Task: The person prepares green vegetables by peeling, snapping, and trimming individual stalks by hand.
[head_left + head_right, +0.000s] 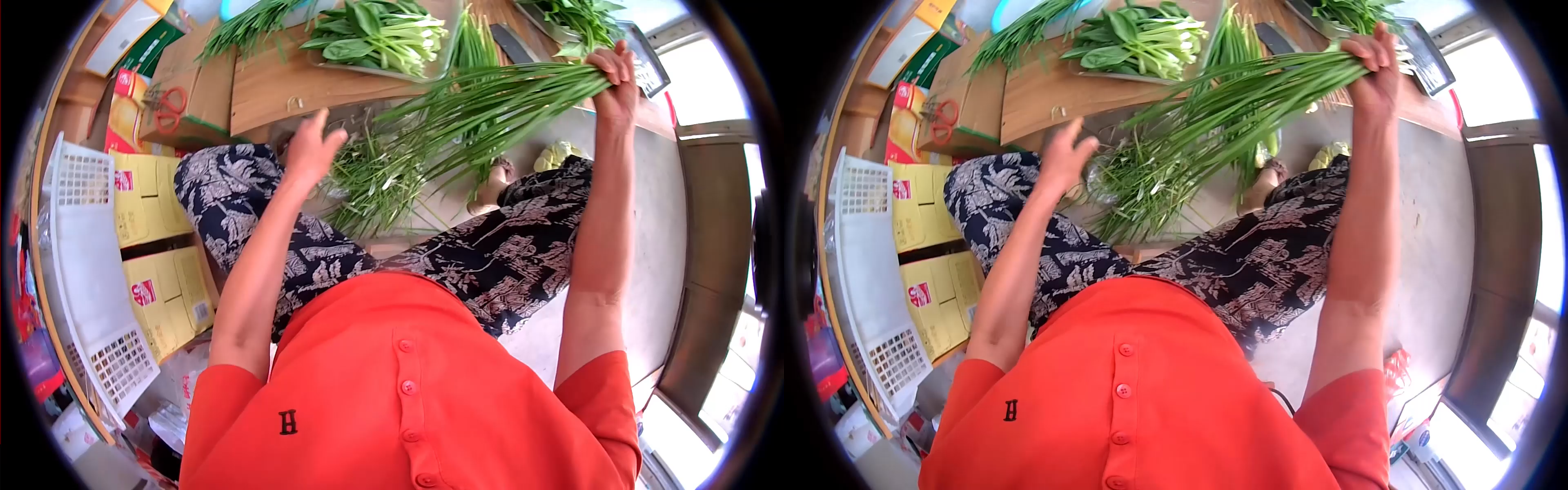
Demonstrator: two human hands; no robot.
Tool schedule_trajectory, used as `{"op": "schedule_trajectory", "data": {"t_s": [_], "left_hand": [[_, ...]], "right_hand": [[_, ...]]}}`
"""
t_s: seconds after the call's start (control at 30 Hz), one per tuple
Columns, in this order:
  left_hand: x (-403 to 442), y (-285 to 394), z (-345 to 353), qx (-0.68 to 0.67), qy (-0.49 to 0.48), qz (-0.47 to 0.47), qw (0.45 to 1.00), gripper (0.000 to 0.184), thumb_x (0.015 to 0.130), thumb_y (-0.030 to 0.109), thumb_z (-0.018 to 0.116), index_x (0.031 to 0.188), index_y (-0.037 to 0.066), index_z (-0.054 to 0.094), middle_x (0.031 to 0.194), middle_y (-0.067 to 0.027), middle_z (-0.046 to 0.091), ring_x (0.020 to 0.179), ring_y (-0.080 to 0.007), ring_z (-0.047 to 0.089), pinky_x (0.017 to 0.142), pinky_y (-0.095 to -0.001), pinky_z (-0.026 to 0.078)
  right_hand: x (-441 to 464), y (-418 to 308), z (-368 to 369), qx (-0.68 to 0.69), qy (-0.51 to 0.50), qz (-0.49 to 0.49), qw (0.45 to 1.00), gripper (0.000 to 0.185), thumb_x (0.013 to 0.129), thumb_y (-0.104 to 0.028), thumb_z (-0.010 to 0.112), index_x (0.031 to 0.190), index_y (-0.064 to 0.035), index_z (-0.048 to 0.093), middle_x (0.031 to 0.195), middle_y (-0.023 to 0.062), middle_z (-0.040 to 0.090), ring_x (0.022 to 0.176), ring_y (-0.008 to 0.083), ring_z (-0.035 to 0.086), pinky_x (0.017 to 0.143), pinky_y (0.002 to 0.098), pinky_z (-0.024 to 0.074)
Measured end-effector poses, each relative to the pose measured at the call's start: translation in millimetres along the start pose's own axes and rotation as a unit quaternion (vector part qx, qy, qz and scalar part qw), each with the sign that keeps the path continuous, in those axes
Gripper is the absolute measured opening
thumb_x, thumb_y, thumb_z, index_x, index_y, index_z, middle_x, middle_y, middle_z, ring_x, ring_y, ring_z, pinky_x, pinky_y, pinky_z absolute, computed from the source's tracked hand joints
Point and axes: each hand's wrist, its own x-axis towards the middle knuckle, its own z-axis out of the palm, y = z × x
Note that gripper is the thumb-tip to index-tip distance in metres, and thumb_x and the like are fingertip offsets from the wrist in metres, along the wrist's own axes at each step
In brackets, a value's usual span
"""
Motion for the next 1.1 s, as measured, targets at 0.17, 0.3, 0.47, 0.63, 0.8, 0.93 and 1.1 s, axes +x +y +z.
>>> {"op": "schedule_trajectory", "data": {"t_s": [0.17,0.3,0.47,0.63,0.8,0.93,1.1], "left_hand": [[8.6,146.8,-53.3,-0.209,0.056,0.140,0.966,0.075,0.072,0.031,0.076,0.131,-0.002,0.043,0.129,-0.0221,0.050,0.120,-0.0295,0.048,0.101,-0.0366,0.037],[2.5,195.3,-12.5,-0.111,0.076,0.249,0.959,0.097,0.058,0.025,0.085,0.135,-0.001,0.033,0.129,-0.0244,0.045,0.118,-0.0371,0.045,0.099,-0.0418,0.040],[22.2,169.8,-4.2,-0.213,-0.030,0.149,0.965,0.052,0.077,0.017,0.068,0.123,0.005,0.047,0.089,-0.0137,0.058,0.082,-0.0252,0.057,0.072,-0.0370,0.046],[30.1,175.7,-53.1,-0.489,-0.447,0.070,0.746,0.021,0.086,0.017,0.059,0.100,0.002,0.055,0.059,0.0014,0.045,0.050,-0.0085,0.046,0.051,-0.0236,0.043],[29.4,181.7,-61.7,-0.555,-0.539,0.027,0.633,0.031,0.082,0.018,0.065,0.102,-0.003,0.054,0.069,-0.0029,0.054,0.055,-0.0120,0.054,0.060,-0.0303,0.051],[16.4,137.2,-78.0,-0.440,-0.476,0.064,0.759,0.022,0.079,0.009,0.061,0.097,0.000,0.054,0.071,-0.0016,0.054,0.054,-0.0089,0.054,0.059,-0.0276,0.051],[-1.7,59.4,-114.9,-0.283,-0.425,-0.028,0.859,0.017,0.081,0.010,0.060,0.093,-0.001,0.057,0.070,-0.0005,0.055,0.054,-0.0071,0.052,0.053,-0.0229,0.045]], "right_hand": [[-0.6,83.9,32.7,-0.300,0.116,-0.098,0.942,0.029,0.091,-0.031,0.056,0.092,-0.0026,0.059,0.056,-0.0027,0.039,0.054,0.0117,0.040,0.062,0.0286,0.0425],[-5.2,158.6,72.4,-0.307,0.218,-0.103,0.921,0.026,0.090,-0.029,0.059,0.090,-0.0031,0.057,0.060,-0.0013,0.041,0.056,0.0121,0.042,0.059,0.0254,0.0411],[-13.9,179.7,102.4,-0.336,0.169,-0.038,0.926,0.038,0.085,-0.025,0.066,0.108,-0.0008,0.049,0.071,-0.0010,0.044,0.068,0.0126,0.047,0.078,0.0330,0.0451],[-15.1,161.8,98.5,-0.408,-0.090,0.162,0.894,0.079,0.078,-0.043,0.069,0.134,0.0014,0.035,0.117,0.0172,0.056,0.114,0.0313,0.052,0.101,0.0419,0.0380],[-4.5,157.9,106.3,-0.349,-0.118,0.159,0.916,0.036,0.095,-0.036,0.045,0.083,-0.0047,0.056,0.074,0.0065,0.056,0.093,0.0250,0.059,0.098,0.0488,0.0417],[16.3,101.6,95.3,-0.157,-0.053,0.069,0.984,0.030,0.096,-0.031,0.046,0.079,-0.0080,0.055,0.063,-0.0010,0.045,0.065,0.0145,0.049,0.097,0.0464,0.0411],[7.1,49.0,87.3,0.005,0.023,-0.010,1.000,0.017,0.091,-0.012,0.053,0.076,-0.0038,0.049,0.062,0.0017,0.040,0.061,0.0157,0.043,0.089,0.0390,0.0419]]}}
